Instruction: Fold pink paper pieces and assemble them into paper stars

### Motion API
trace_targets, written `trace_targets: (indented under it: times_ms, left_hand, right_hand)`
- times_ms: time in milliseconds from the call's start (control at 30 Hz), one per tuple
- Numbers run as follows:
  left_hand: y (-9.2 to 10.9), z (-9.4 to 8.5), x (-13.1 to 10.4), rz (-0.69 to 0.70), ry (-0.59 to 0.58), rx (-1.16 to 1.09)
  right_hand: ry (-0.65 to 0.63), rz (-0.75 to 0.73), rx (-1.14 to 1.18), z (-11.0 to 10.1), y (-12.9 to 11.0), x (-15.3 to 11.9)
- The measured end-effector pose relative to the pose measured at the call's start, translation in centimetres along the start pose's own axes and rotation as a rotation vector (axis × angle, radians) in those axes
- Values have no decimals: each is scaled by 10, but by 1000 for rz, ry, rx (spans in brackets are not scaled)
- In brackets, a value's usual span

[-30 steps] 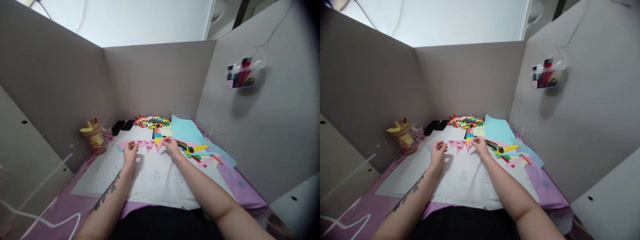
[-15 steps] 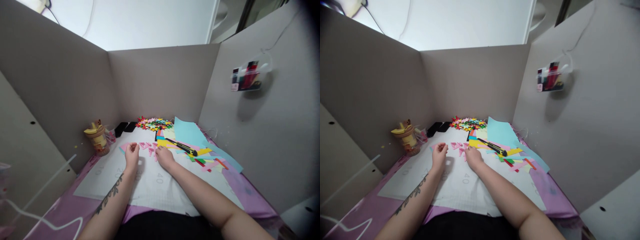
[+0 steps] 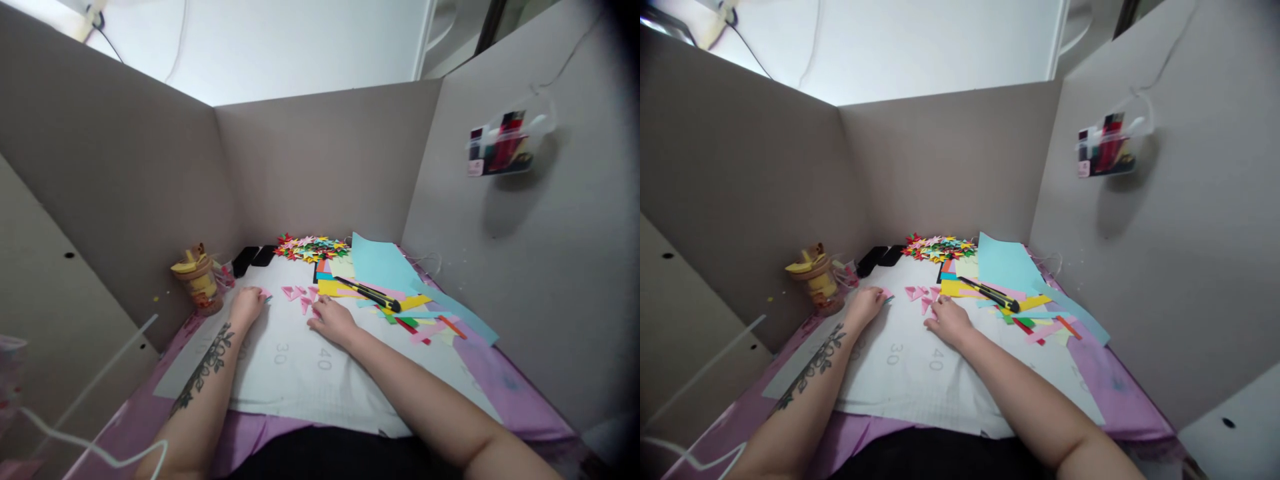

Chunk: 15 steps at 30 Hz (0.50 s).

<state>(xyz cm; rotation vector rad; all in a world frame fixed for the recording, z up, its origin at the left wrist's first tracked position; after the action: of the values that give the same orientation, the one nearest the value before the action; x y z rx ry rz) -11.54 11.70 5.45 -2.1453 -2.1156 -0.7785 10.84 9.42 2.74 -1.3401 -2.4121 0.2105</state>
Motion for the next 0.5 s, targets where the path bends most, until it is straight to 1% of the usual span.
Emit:
trace_targets:
  times_ms: [67, 167, 333, 500]
  left_hand:
    - [-5, 13, 2, -41, -104, 109]
    - [-10, 22, 4, -75, -175, 154]
    - [-16, 21, 11, -80, -220, 107]
    - [-24, 18, 13, -118, -241, 70]
  right_hand:
    - [55, -6, 38, -7, -3, -3]
    - [89, -26, 91, -11, -9, -7]
    - [52, -75, 183, -3, -17, -11]
    - [69, -114, 231, -4, -21, -12]
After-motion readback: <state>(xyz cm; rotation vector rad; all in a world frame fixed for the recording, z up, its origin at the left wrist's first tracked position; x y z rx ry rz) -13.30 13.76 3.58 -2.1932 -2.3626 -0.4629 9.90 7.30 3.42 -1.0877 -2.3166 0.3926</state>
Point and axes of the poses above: each hand's wrist, its own x-axis towards the middle knuckle, its own z-axis out of the palm, y = z × x, the point moved 10 cm from there along x, towards the middle knuckle, and after that the axes turned 2 degrees about -y, right-handed, at the moved point
